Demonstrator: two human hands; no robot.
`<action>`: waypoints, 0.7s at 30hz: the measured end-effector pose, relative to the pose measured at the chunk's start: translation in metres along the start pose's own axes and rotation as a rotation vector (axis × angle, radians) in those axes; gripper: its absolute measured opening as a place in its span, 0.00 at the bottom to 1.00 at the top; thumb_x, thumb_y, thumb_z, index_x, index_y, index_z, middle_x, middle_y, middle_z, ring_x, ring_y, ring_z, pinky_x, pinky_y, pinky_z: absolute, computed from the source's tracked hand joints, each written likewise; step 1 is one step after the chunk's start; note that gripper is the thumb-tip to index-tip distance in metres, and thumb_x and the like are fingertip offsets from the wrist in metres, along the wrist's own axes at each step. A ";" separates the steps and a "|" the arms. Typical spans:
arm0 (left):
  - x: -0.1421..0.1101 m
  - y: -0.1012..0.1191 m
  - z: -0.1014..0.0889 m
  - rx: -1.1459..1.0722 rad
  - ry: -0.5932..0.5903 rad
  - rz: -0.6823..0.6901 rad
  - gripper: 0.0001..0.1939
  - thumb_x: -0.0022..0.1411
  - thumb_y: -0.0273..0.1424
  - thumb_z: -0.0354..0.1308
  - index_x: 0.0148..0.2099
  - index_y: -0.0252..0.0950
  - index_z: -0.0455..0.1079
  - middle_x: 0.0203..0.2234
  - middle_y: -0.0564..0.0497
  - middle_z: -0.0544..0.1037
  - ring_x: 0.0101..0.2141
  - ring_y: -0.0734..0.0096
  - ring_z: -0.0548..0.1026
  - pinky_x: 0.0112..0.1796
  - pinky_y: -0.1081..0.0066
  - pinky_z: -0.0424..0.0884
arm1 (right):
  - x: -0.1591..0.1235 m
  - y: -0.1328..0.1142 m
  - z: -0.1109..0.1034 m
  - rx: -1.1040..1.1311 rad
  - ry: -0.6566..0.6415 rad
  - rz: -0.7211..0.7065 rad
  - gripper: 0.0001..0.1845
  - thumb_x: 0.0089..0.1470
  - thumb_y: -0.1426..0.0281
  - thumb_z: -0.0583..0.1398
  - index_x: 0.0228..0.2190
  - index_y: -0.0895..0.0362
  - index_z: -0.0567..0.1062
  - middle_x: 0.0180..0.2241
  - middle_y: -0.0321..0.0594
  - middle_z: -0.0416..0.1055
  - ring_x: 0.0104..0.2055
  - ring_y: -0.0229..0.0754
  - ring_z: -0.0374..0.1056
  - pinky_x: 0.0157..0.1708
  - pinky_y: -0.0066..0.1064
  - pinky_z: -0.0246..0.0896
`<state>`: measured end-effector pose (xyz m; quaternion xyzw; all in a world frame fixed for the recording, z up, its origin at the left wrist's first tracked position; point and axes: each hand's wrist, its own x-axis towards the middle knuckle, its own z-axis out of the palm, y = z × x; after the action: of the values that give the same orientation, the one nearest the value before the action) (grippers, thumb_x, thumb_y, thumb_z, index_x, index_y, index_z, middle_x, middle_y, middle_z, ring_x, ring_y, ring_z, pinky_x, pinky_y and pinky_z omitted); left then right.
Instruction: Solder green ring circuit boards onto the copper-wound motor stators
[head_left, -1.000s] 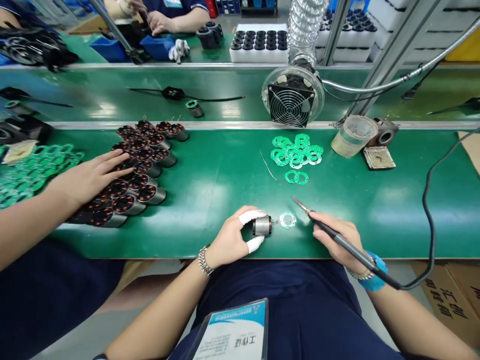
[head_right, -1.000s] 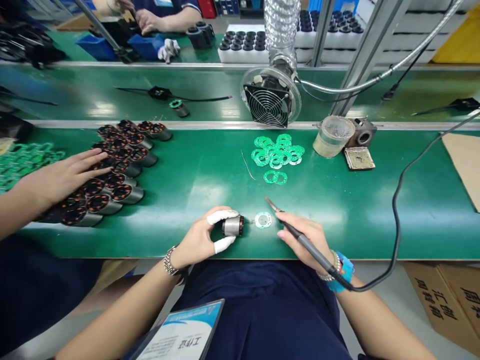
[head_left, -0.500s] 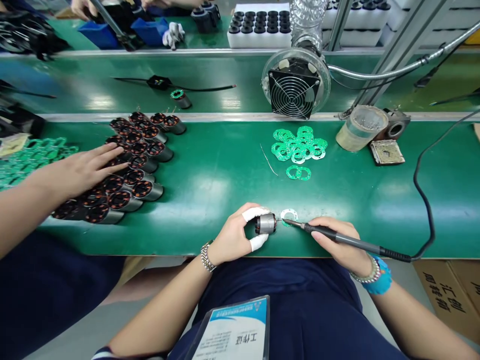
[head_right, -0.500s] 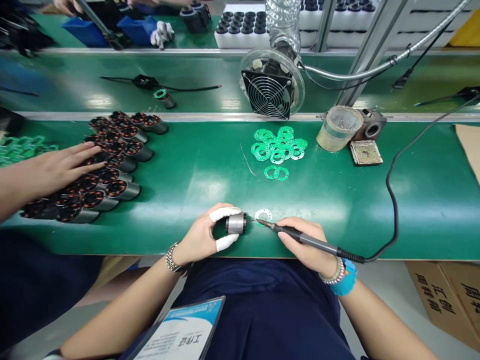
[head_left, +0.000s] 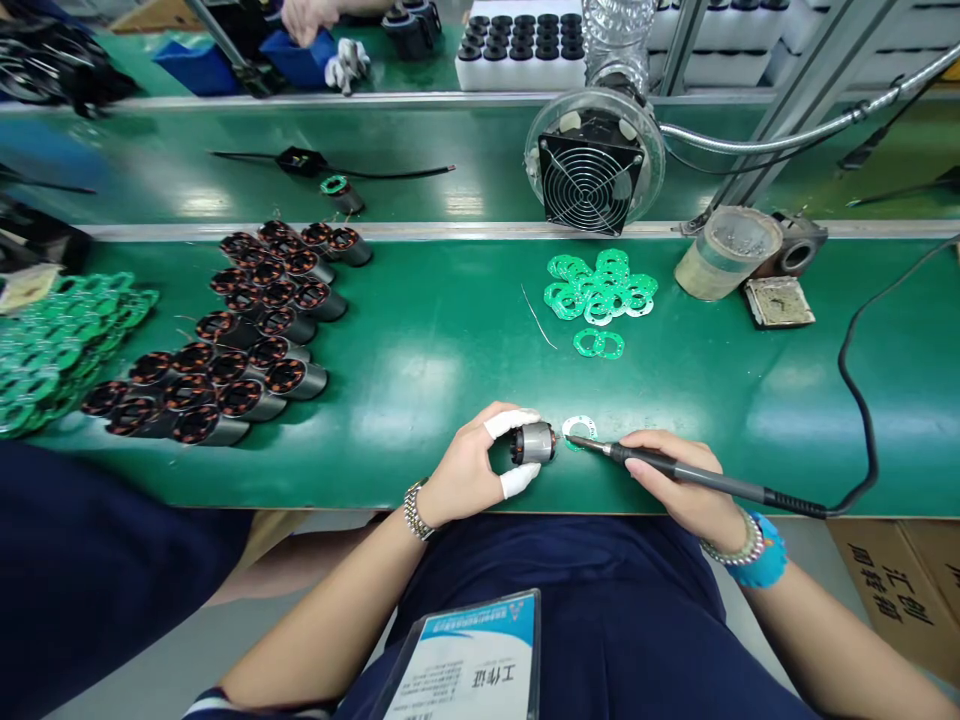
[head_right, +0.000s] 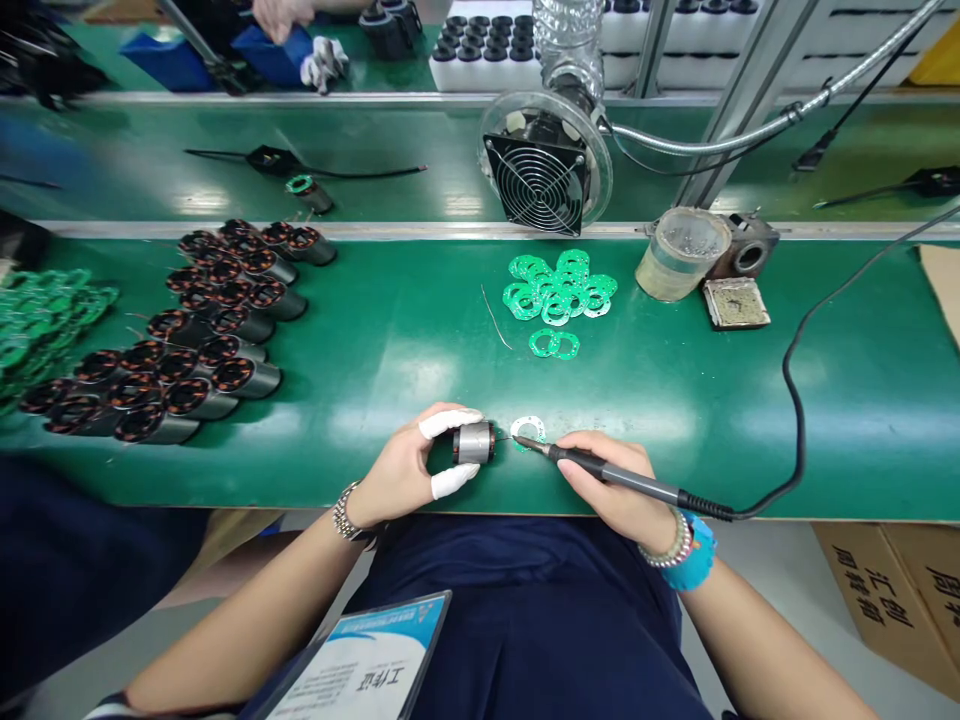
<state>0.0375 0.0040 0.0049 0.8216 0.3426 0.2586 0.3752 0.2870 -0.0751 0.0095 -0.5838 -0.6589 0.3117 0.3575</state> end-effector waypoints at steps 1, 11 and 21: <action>0.000 0.000 0.000 -0.002 0.002 -0.001 0.21 0.51 0.28 0.60 0.48 0.35 0.64 0.42 0.44 0.72 0.43 0.64 0.71 0.44 0.61 0.69 | 0.000 0.000 0.000 0.003 -0.003 -0.004 0.08 0.53 0.69 0.58 0.37 0.55 0.74 0.34 0.35 0.75 0.34 0.35 0.71 0.36 0.23 0.67; 0.001 0.000 0.002 0.002 0.011 -0.013 0.21 0.50 0.28 0.60 0.48 0.34 0.65 0.41 0.43 0.73 0.42 0.64 0.72 0.44 0.61 0.70 | 0.001 -0.004 0.000 0.004 -0.002 -0.022 0.06 0.53 0.70 0.58 0.34 0.56 0.75 0.32 0.36 0.75 0.33 0.36 0.72 0.36 0.25 0.68; 0.000 0.000 0.001 0.006 0.007 -0.013 0.21 0.50 0.28 0.61 0.48 0.34 0.65 0.41 0.43 0.73 0.43 0.63 0.72 0.44 0.61 0.69 | 0.001 -0.004 0.001 0.003 0.017 -0.022 0.07 0.53 0.70 0.58 0.35 0.56 0.75 0.32 0.36 0.76 0.33 0.37 0.72 0.36 0.26 0.68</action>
<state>0.0385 0.0038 0.0040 0.8197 0.3499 0.2578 0.3731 0.2841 -0.0745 0.0126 -0.5788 -0.6617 0.3038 0.3671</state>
